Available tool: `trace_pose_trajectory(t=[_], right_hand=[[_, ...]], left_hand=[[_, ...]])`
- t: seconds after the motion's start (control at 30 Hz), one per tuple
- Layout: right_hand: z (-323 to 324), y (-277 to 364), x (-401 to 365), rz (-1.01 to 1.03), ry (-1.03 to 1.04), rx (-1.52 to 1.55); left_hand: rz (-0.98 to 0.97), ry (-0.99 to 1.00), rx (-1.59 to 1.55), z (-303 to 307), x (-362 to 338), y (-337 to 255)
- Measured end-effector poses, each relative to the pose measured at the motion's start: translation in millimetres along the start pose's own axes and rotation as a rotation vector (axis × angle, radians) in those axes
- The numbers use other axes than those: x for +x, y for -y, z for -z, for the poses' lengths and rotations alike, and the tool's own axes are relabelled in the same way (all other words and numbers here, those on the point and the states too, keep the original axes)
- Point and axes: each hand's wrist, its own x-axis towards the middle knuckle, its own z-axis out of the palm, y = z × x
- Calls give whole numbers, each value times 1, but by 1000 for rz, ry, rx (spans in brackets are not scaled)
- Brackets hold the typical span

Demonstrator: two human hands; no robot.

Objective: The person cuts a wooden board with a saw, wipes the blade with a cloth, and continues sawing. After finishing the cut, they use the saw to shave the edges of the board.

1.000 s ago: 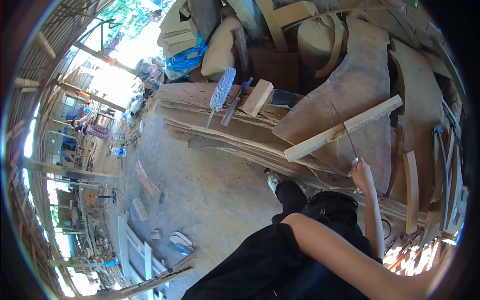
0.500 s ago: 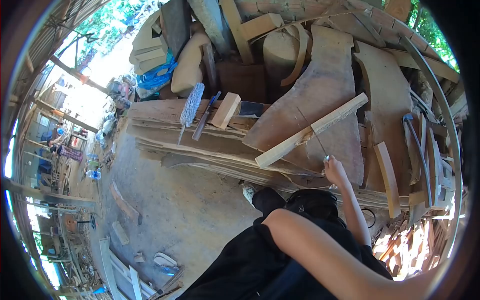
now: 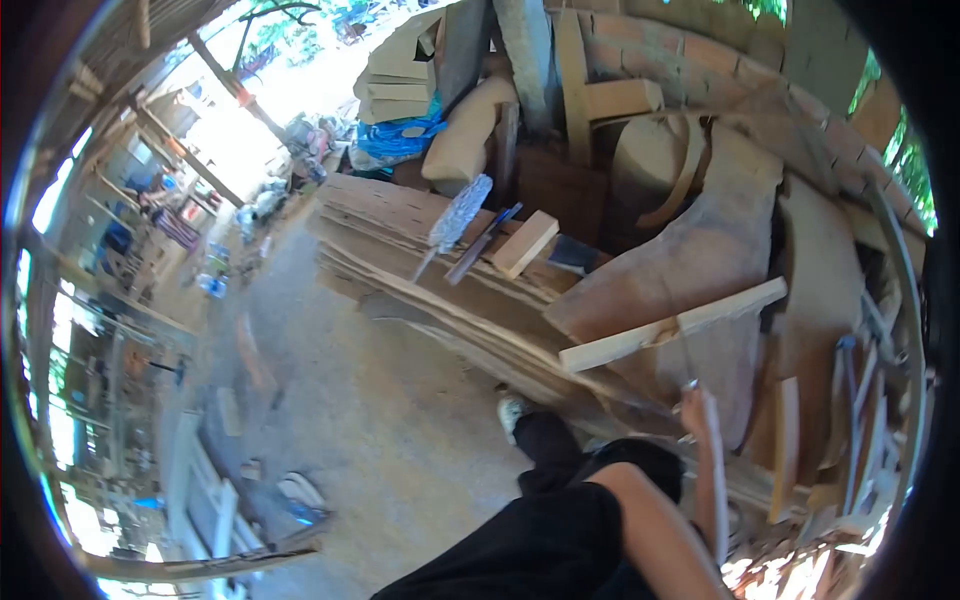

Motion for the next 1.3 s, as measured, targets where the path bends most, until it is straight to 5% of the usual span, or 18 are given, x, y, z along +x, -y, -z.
trace_pose_trajectory(t=[0.13,0.27,0.3,0.4,0.43,0.5,0.6,0.67,0.87,0.97,1.13,1.3], right_hand=[[6,1,-5,109,63,-204],[7,-4,-1,59,90,-79],[12,0,-3,6,109,-94],[23,12,-6,-16,71,-73],[25,15,-6,0,44,-55],[27,17,-9,31,2,-19],[24,17,-10,73,-51,-153],[22,6,-20,103,-68,-154],[56,22,-73,-53,32,-119],[46,24,-48,-29,29,-78],[28,26,-6,-16,13,-26],[64,24,-70,-53,98,-105]], left_hand=[[273,280,52,9,-31,12],[644,666,739,52,-29,-6],[502,562,1084,70,-13,-32],[476,-443,1595,157,-56,-59],[271,-529,2074,205,-76,-65],[78,-675,2499,272,-101,-86],[439,-680,2862,336,-147,-114],[614,-587,2855,351,-161,-118],[660,-601,2856,355,-164,-115],[593,-380,2919,346,-158,-119],[620,-523,2916,351,-158,-117],[574,-593,2885,353,-159,-116]])
